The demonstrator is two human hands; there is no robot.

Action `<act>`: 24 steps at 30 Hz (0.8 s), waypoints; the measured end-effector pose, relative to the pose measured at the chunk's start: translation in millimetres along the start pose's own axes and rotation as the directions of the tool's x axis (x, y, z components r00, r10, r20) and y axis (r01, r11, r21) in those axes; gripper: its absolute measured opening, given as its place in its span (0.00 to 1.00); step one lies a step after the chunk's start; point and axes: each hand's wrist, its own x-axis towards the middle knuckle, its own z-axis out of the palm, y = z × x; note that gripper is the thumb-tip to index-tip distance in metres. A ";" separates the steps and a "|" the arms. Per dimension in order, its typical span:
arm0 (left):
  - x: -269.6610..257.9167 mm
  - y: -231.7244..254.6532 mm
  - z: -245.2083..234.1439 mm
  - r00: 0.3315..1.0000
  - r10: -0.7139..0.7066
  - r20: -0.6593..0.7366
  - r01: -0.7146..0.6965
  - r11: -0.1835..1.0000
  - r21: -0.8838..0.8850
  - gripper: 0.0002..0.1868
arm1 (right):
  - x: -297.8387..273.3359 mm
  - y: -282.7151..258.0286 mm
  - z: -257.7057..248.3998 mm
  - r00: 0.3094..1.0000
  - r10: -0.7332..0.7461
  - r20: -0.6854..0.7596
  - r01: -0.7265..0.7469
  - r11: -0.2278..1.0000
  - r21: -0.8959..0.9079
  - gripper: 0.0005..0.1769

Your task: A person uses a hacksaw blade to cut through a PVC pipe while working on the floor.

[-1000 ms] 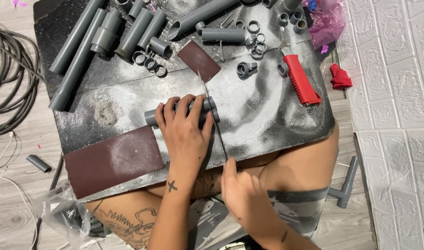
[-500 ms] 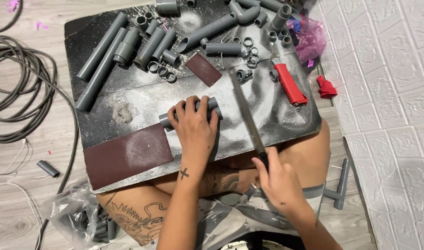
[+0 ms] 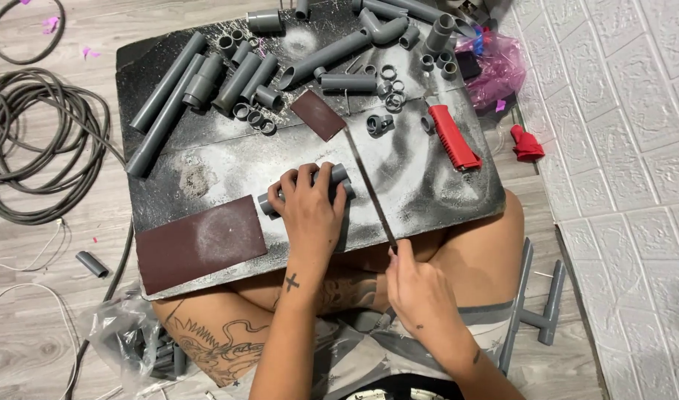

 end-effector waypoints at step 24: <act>-5.8 -1.8 -0.1 0.999 0.008 -0.051 -0.001 0.991 0.137 0.17 | 101.1 -41.8 -3.1 0.961 -0.034 -0.273 0.151 0.895 0.420 0.14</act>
